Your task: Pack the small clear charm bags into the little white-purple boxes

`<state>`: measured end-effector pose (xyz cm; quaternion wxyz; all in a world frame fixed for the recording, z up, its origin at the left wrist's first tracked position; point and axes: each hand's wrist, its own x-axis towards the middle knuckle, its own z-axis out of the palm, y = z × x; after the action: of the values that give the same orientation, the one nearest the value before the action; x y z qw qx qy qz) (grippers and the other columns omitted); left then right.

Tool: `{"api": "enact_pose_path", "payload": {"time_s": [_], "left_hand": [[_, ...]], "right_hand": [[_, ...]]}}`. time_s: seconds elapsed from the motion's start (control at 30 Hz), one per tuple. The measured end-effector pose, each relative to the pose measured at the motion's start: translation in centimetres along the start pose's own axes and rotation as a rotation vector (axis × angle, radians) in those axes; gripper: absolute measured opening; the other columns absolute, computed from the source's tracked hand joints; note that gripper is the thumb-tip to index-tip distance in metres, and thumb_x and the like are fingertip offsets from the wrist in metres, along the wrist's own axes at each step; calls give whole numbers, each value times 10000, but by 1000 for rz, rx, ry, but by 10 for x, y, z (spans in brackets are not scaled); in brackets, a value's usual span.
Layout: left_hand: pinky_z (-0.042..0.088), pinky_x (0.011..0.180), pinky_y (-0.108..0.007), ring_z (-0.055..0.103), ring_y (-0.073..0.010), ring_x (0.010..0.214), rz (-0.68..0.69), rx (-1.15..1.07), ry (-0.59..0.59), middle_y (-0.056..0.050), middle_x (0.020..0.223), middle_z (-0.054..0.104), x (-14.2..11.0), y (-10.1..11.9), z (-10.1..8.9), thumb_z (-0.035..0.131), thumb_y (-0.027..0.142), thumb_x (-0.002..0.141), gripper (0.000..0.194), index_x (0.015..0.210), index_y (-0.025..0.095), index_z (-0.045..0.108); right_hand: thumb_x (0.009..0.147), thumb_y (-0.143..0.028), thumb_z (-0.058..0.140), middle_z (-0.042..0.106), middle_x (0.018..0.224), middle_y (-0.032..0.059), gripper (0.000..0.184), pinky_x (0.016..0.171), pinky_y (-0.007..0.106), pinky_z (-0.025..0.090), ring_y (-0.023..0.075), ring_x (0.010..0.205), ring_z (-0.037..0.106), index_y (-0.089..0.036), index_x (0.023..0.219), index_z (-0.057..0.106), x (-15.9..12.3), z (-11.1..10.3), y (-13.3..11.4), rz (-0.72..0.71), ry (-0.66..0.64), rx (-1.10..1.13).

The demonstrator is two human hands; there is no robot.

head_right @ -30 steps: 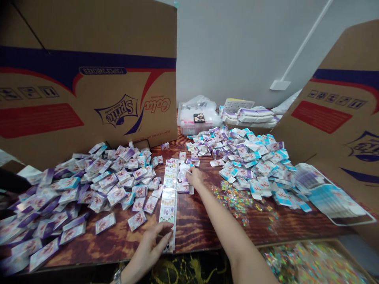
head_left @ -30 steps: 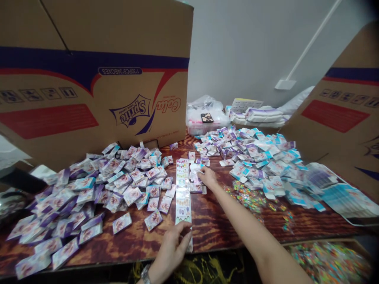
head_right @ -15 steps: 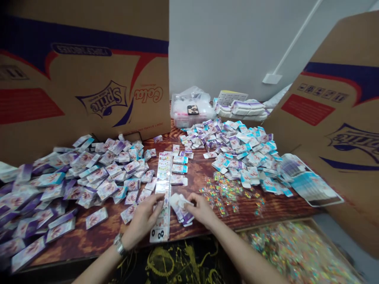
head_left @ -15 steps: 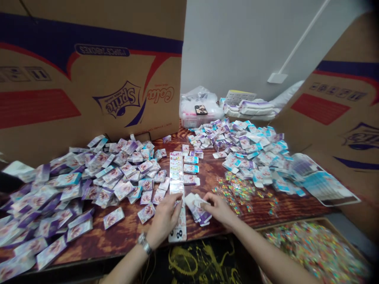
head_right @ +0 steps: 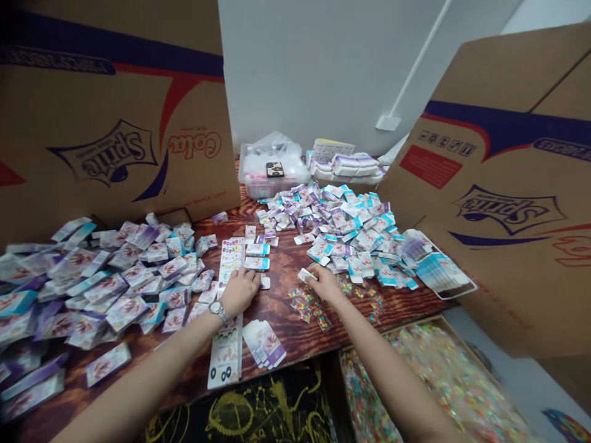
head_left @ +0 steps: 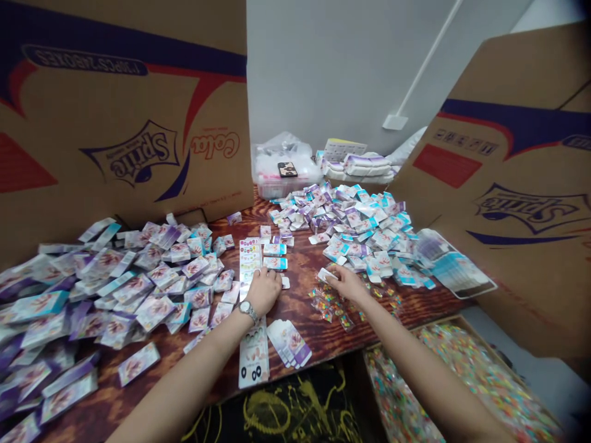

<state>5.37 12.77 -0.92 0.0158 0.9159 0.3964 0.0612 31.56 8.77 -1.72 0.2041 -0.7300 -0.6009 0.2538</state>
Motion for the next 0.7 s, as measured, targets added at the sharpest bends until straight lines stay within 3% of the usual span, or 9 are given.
{"api": "enact_pose_path", "payload": {"time_s": [0.13, 0.3, 0.47, 0.6, 0.7], "left_hand": [[354, 745, -418, 502, -276, 865, 5, 50, -13, -147, 851, 605, 4, 0, 1, 410, 73, 850, 179, 884, 110, 581], [363, 728, -409, 501, -275, 851, 2, 55, 20, -133, 831, 597, 7, 5, -2, 418, 69, 844, 181, 915, 123, 576], [391, 764, -396, 485, -263, 912, -56, 11, 112, -121, 943, 558, -4, 4, -19, 426, 111, 855, 269, 1112, 138, 501], [426, 815, -366, 475, -246, 961, -134, -56, 183, -113, 1053, 502, -34, -7, -31, 511, 210, 838, 454, 1260, 127, 364], [438, 851, -362, 481, -231, 971, -201, -258, 248, -102, 1066, 482, -61, -9, -33, 541, 198, 820, 464, 1246, 141, 366]], "right_hand": [[709, -326, 644, 670, 776, 30, 208, 599, 234, 363, 180, 713, 594, -187, 862, 660, 25, 7, 0, 79, -33, -113], [677, -287, 679, 615, 617, 33, 142, 577, 239, 314, 189, 685, 582, -175, 625, 609, 30, 11, -10, 102, -67, -169], [743, -339, 642, 619, 739, 30, 168, 601, 230, 319, 173, 752, 555, -182, 762, 586, 29, 16, -29, 12, -75, -26], [792, -393, 578, 621, 750, 13, 249, 564, 224, 359, 145, 665, 551, -183, 924, 560, 26, 19, -52, -72, -162, 234], [818, -434, 534, 641, 869, 37, 341, 572, 223, 407, 134, 690, 575, -174, 1038, 536, 15, 20, -70, -132, -257, 447]]}}
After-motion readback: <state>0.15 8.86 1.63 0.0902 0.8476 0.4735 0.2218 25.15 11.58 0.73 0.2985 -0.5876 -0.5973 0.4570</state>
